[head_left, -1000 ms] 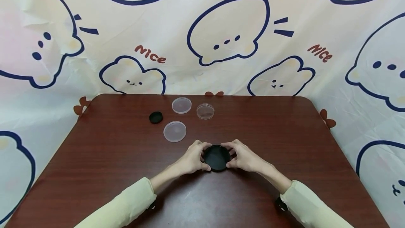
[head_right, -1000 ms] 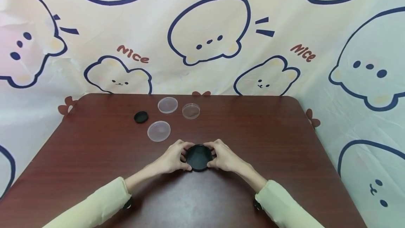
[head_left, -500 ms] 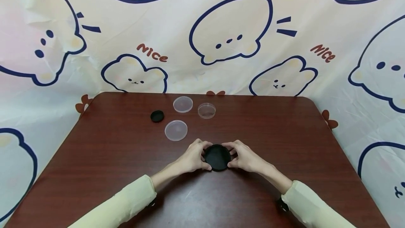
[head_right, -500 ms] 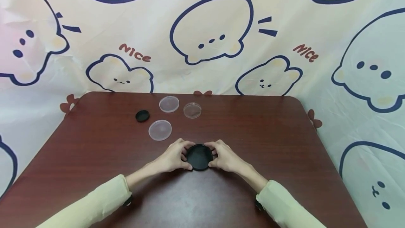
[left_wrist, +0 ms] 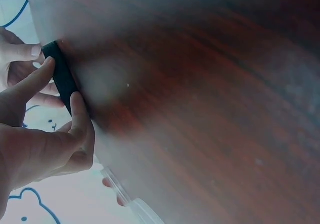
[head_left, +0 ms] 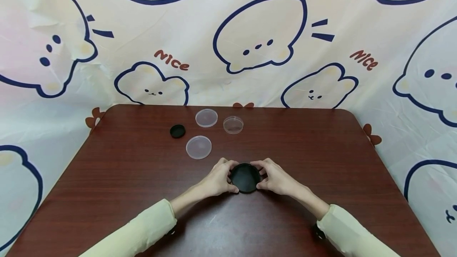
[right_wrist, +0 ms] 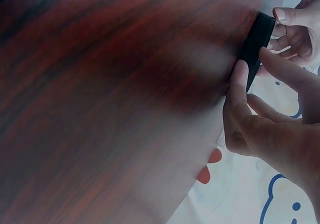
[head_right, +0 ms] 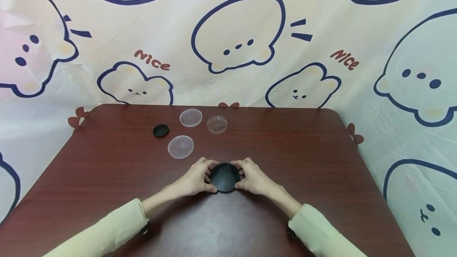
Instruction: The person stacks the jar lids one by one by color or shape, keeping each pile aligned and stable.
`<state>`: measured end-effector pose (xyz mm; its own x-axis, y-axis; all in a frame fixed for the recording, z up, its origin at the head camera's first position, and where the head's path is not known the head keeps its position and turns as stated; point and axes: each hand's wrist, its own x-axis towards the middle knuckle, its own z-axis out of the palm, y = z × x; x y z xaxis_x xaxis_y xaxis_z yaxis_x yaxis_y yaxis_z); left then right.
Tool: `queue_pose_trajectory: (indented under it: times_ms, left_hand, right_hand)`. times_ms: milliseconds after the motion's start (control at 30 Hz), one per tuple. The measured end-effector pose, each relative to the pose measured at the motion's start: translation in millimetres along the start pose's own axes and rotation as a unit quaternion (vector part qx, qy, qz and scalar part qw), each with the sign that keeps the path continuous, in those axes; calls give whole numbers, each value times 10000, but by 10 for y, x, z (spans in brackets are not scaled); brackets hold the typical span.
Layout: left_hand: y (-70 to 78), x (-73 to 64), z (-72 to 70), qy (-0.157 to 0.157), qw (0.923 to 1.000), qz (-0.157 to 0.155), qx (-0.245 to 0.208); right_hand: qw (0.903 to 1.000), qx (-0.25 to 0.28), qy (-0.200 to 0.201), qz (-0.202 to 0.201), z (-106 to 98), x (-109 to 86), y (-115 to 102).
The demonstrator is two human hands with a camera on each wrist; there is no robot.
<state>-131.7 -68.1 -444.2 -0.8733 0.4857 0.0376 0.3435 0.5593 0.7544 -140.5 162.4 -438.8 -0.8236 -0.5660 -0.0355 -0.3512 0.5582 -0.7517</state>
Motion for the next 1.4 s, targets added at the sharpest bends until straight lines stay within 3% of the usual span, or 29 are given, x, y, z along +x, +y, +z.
queue_pose_trajectory:
  times_ms: [200,433,933,1233,1400]
  left_hand:
    - [17,-6,-10,-90,9999,-44,-66]
    - [33,-12,-38,-106,9997,-95,-197]
    - [-10,-15,-58,-81,9982,-233,-552]
    - [-35,-22,-216,85,9972,-106,-730]
    - [-68,-22,-345,199,9975,-120,-669]
  right_hand:
    - [10000,24,-31,-49,-12,-14,11]
    - [9989,439,-46,128,-53,-29,42]
    - [9991,350,17,254,-17,24,84]
    - [9968,577,-88,543,-76,14,65]
    - [9977,504,-119,447,-108,76,87]
